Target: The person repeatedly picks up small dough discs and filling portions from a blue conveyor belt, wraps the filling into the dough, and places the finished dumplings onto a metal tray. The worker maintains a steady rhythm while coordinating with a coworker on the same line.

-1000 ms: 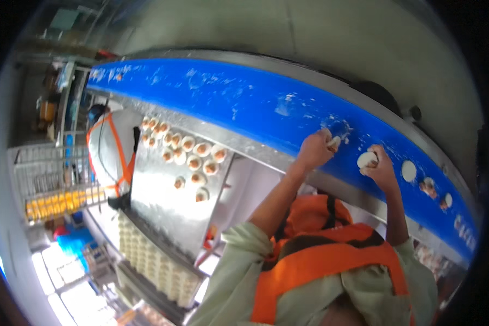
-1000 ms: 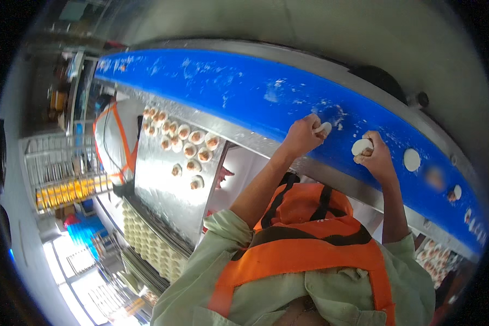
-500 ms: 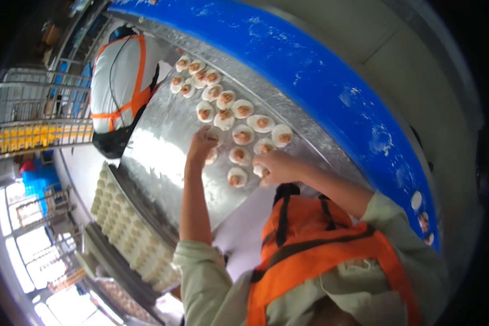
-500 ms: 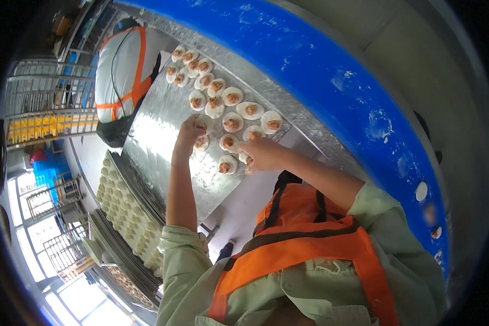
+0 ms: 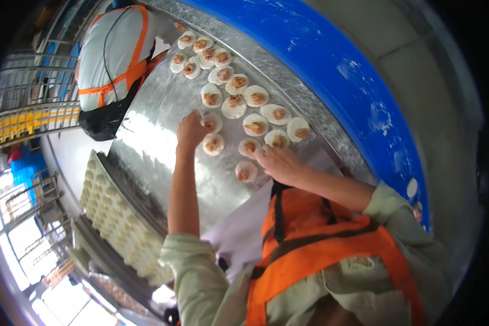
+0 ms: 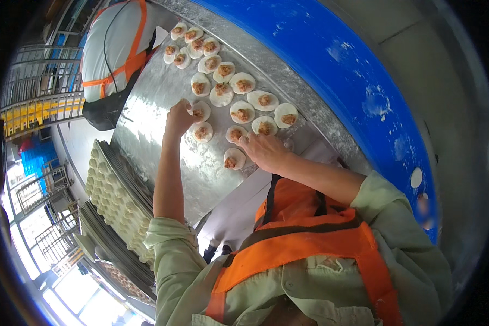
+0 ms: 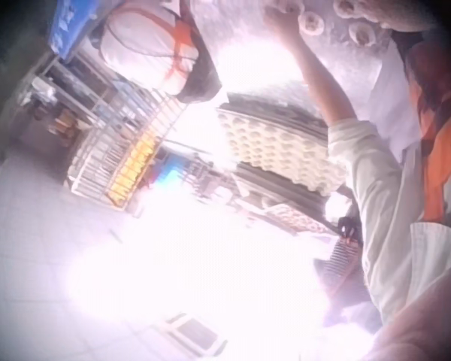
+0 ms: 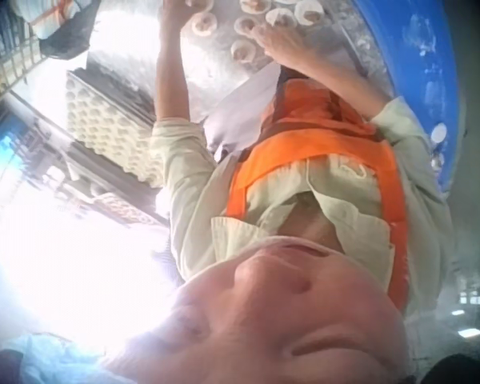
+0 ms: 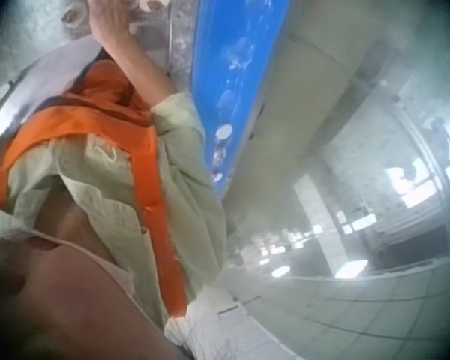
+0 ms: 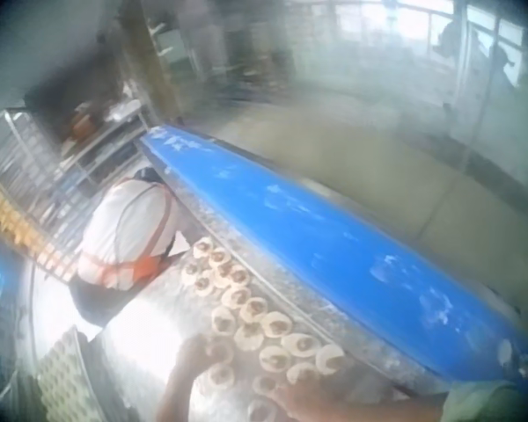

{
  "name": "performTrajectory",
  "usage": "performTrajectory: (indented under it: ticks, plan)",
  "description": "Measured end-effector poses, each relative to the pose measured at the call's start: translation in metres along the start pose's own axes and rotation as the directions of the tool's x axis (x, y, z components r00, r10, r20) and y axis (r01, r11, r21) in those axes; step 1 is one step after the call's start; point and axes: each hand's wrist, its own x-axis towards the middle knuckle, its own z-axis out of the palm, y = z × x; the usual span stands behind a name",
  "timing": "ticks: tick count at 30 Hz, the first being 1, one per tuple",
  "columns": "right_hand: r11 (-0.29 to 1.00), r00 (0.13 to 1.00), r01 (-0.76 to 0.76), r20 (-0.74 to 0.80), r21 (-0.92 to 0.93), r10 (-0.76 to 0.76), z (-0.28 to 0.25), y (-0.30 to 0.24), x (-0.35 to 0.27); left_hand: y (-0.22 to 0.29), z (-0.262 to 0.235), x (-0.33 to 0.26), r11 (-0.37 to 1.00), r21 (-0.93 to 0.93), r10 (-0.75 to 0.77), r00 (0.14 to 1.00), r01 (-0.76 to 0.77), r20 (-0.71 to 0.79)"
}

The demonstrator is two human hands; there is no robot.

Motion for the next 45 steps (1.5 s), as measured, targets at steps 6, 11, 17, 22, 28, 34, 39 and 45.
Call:
performTrajectory:
  ticks: [6, 11, 17, 22, 28, 34, 39, 45]
  plan:
    - [0.984, 0.992, -0.081, -0.079, 0.157, 0.094, -0.013, -0.012, -0.026, -0.003, 0.008, -0.006, 0.980, -0.183, 0.078, 0.997, -0.076, 0.002]
    - [0.893, 0.977, -0.145, -0.080, 0.426, 0.197, -0.030, -0.001, -0.048, -0.013, 0.001, -0.013, 0.957, -0.268, 0.106, 0.993, -0.114, -0.043]
    - [0.850, 0.802, -0.142, -0.445, 0.508, 0.399, -0.046, 0.036, -0.133, -0.009, -0.002, -0.034, 0.843, -0.521, -0.034, 0.954, -0.133, -0.299]
    - [0.626, 0.320, -0.500, -0.544, 0.598, 0.776, -0.074, 0.111, -0.280, 0.203, 0.043, -0.104, 0.745, -0.519, 0.479, 0.878, -0.419, -0.020]
    - [0.342, 0.033, -0.758, -0.490, 0.556, 0.871, -0.084, 0.166, -0.415, 0.410, 0.164, -0.149, 0.548, -0.182, 0.823, 0.565, -0.817, -0.057]
    - [0.331, 0.212, -0.784, -0.274, 0.526, 0.938, -0.084, 0.172, -0.456, 0.454, 0.194, -0.164, 0.509, 0.051, 0.852, 0.512, -0.859, 0.112]
    - [0.593, 0.440, -0.688, -0.409, 0.419, 0.799, -0.057, 0.171, -0.469, 0.453, 0.206, -0.174, 0.679, -0.063, 0.733, 0.672, -0.731, 0.106]
    - [0.800, 0.669, -0.596, -0.507, 0.070, 0.543, -0.052, 0.186, -0.423, 0.439, 0.217, -0.181, 0.789, -0.469, 0.536, 0.817, -0.396, 0.213]
